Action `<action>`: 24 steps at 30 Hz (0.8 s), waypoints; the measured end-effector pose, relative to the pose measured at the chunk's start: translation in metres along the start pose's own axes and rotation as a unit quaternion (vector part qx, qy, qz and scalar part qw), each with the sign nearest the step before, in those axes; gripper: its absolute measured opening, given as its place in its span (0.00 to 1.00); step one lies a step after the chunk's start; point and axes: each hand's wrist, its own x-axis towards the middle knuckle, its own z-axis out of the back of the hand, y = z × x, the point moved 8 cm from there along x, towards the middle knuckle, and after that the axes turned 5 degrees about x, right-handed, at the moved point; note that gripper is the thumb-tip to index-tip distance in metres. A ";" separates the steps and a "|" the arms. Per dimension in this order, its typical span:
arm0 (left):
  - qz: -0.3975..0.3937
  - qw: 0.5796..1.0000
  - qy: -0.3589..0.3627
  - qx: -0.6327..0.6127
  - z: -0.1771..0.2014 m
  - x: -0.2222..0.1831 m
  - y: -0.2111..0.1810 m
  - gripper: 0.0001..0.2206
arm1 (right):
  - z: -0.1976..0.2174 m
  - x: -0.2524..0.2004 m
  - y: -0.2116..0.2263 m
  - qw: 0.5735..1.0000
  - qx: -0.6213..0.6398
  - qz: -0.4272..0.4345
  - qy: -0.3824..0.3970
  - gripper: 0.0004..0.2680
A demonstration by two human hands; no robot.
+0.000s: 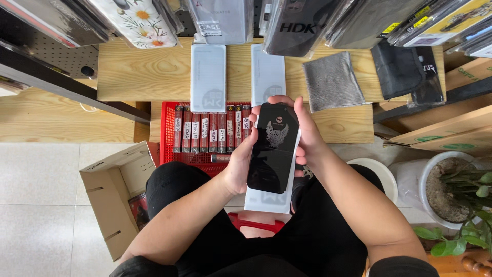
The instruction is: The person repeatedly takes a black rectangular item out of a white paper sleeve, wipes the item with their hand, and places it back into the sleeve. They handle multiple identical items from a red basket on a wooden table.
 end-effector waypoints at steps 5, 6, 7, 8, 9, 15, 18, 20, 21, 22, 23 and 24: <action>-0.019 0.999 -0.002 -0.041 -0.022 -0.006 -0.006 0.32 | 0.002 -0.001 0.011 0.991 -0.120 0.049 0.007 0.19; -0.036 0.998 0.010 -0.057 -0.032 -0.008 -0.009 0.30 | 0.001 -0.002 0.016 0.983 -0.172 0.071 0.010 0.20; -0.036 0.998 0.010 -0.058 -0.027 -0.006 -0.010 0.30 | 0.003 -0.002 0.017 0.982 -0.172 0.070 0.010 0.20; -0.020 0.996 0.033 -0.084 -0.025 -0.003 -0.009 0.32 | 0.002 -0.003 0.022 0.970 -0.223 0.092 0.014 0.21; -0.004 0.992 0.055 -0.110 -0.022 -0.002 -0.007 0.34 | 0.002 -0.004 0.025 0.955 -0.273 0.113 0.017 0.22; -0.035 0.996 -0.015 -0.086 -0.016 -0.008 -0.018 0.30 | -0.005 -0.007 0.040 0.865 -0.462 0.195 0.034 0.26; -0.078 0.995 -0.025 -0.065 -0.020 -0.008 -0.039 0.30 | -0.012 -0.007 0.041 0.802 -0.547 0.234 0.044 0.29; -0.095 0.993 -0.034 -0.054 -0.017 -0.009 -0.043 0.29 | -0.022 -0.013 0.037 0.792 -0.555 0.247 0.058 0.29; -0.110 0.992 -0.043 -0.043 -0.015 -0.010 -0.046 0.28 | -0.028 -0.017 0.036 0.782 -0.562 0.260 0.069 0.29; -0.111 0.992 -0.043 -0.044 -0.014 -0.010 -0.047 0.28 | -0.023 -0.015 0.036 0.782 -0.563 0.259 0.070 0.29; -0.109 0.992 -0.039 -0.052 -0.014 -0.011 -0.047 0.28 | -0.025 -0.017 0.035 0.739 -0.603 0.285 0.090 0.28; -0.106 0.992 -0.034 -0.061 -0.014 -0.011 -0.048 0.29 | -0.027 -0.018 0.033 0.693 -0.641 0.310 0.109 0.28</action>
